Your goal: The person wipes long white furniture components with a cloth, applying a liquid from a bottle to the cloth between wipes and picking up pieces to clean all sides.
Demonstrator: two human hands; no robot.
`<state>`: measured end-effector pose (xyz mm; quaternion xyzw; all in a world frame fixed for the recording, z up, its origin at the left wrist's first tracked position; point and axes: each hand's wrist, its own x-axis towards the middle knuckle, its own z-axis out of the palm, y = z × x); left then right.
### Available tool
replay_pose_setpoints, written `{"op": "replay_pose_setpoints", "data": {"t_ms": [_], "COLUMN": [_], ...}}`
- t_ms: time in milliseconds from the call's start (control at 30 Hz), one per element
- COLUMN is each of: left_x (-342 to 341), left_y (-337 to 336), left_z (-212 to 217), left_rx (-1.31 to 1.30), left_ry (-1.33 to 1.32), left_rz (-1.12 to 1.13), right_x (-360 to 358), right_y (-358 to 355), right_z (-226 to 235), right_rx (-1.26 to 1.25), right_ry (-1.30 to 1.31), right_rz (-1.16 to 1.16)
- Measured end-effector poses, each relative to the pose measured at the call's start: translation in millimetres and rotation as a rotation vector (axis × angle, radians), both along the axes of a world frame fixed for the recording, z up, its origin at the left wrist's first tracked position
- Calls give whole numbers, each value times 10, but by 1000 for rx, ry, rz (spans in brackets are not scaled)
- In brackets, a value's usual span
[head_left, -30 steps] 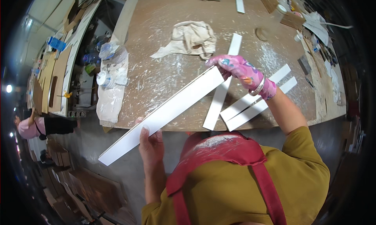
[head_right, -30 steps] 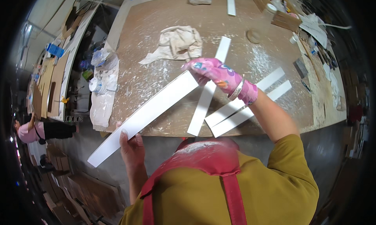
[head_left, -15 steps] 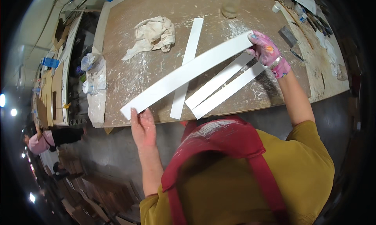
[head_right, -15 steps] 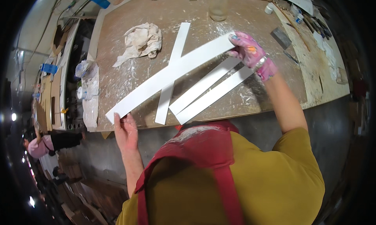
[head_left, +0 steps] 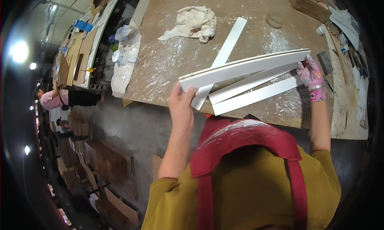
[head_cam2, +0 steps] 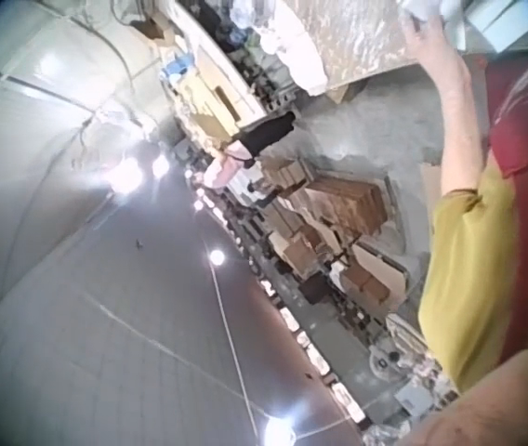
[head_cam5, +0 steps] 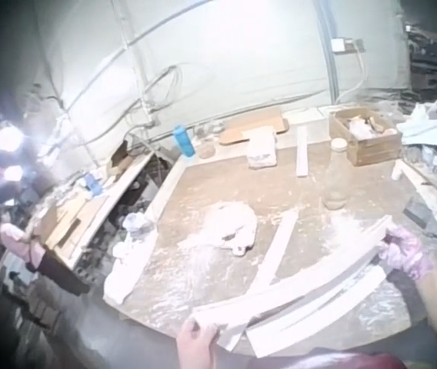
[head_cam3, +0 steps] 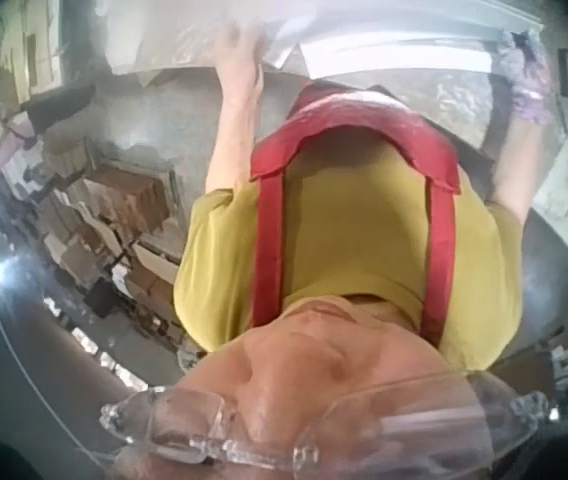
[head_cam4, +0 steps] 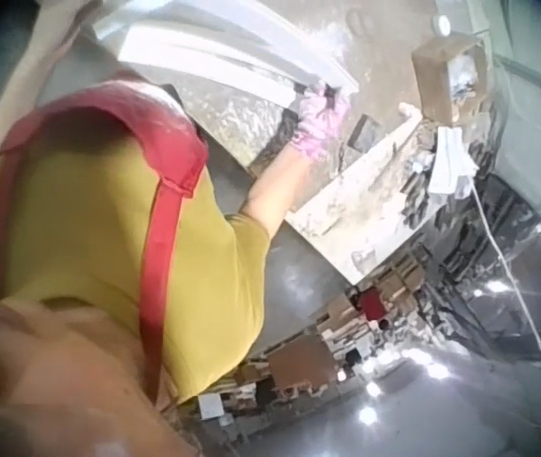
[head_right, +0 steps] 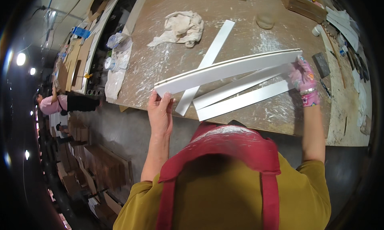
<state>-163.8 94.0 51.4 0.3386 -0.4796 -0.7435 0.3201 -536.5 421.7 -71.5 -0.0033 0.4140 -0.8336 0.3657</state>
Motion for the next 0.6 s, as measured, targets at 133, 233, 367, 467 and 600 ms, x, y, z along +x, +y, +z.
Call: {"op": "replay_pose_setpoints", "data": {"t_ms": [133, 233, 367, 467, 600], "left_x": [-52, -65, -88, -69, -151], "left_y": [-25, -104, -16, -20, 79], "left_z": [-101, -92, -109, -183, -260], "left_rx": [-255, -770, -1031, -1134, -1135], "left_ry": [-94, -175, -194, -324, -453], "left_rz": [-77, -211, -252, -315, -545], "right_x": [179, 297, 231, 297, 290], "right_y": [-178, -309, -305, -286, -112], "right_z": [224, 342, 348, 601, 670], "right_rx": [-244, -264, -474, -478, -583], "right_ry": [-66, -166, -131, -131, -83], "right_rz": [-33, -274, -164, -279, -281]}}
